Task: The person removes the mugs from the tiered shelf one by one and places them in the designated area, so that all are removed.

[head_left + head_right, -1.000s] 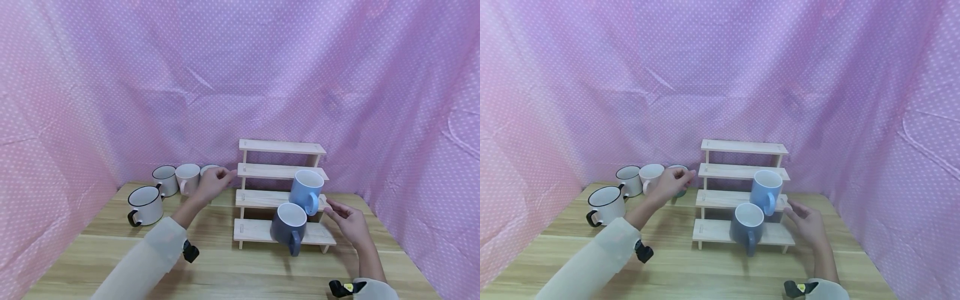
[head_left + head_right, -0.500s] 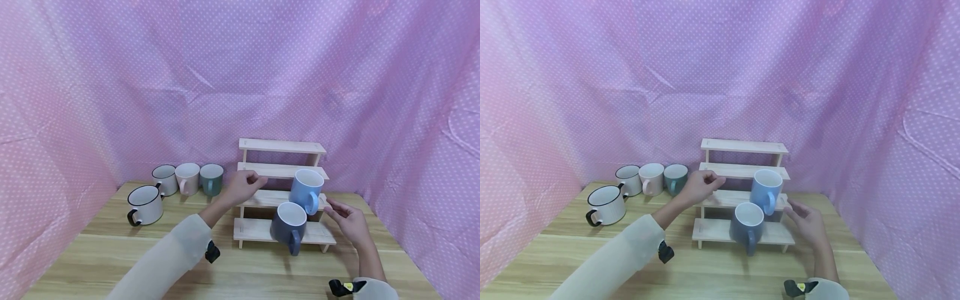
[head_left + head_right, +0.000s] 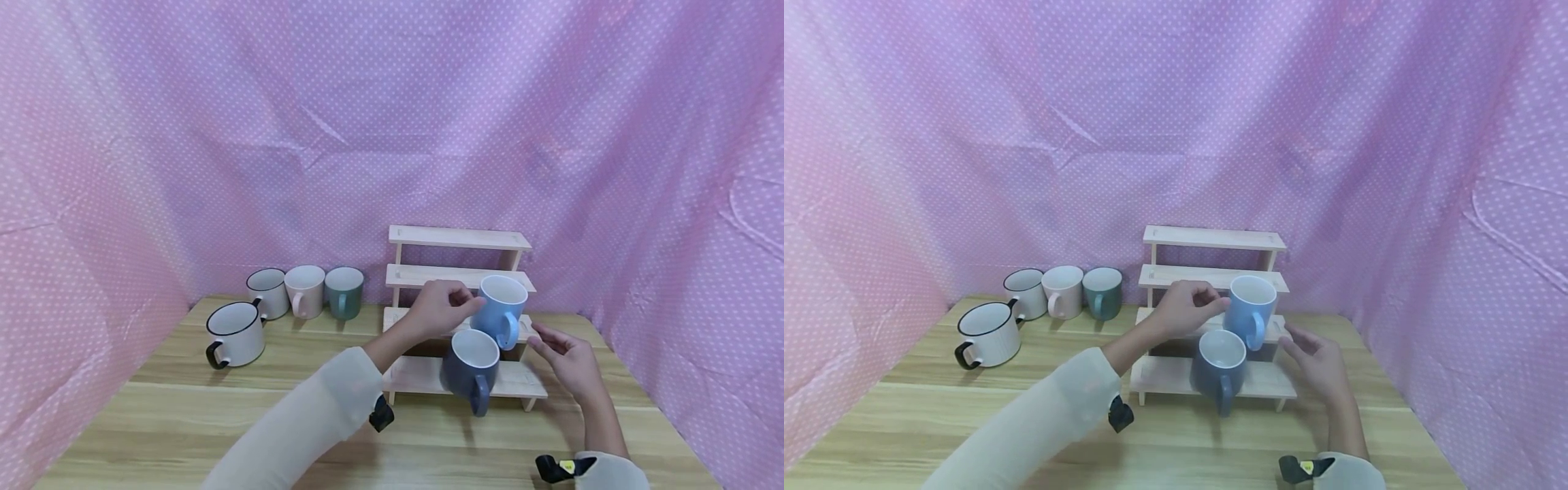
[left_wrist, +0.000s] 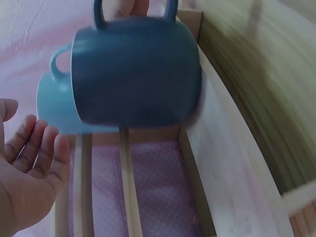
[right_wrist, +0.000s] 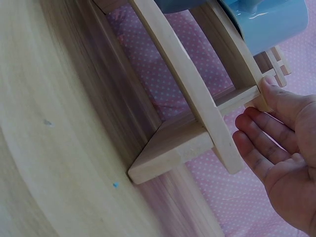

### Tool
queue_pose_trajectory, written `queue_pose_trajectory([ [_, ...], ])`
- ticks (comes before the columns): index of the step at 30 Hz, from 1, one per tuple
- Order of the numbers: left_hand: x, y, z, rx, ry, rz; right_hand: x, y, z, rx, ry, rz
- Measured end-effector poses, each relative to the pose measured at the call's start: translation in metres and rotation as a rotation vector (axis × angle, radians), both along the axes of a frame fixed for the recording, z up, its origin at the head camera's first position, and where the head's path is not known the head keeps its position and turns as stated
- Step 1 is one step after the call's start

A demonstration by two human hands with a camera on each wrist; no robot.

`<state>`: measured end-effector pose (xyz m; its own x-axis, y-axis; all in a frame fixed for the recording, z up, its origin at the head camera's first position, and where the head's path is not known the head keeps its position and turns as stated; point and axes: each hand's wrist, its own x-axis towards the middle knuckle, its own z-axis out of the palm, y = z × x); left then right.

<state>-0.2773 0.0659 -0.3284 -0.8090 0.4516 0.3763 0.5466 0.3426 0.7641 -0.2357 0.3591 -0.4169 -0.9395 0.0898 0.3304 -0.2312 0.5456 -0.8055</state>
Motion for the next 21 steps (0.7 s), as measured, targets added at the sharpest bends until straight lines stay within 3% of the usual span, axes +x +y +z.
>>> queue_pose_trajectory([
  [8,0.008,0.023,0.004,-0.031,-0.019,-0.079,0.000,0.000,0.000,0.008,0.005,-0.003],
  [12,0.008,0.029,0.002,-0.041,-0.083,-0.126,-0.001,0.000,-0.001,0.006,0.013,0.000],
  [16,0.008,0.031,0.003,-0.047,-0.206,-0.166,0.000,0.000,-0.001,0.001,0.013,0.005],
  [21,0.007,0.033,0.006,0.020,-0.424,-0.246,0.000,-0.001,0.001,-0.007,0.019,0.003],
])
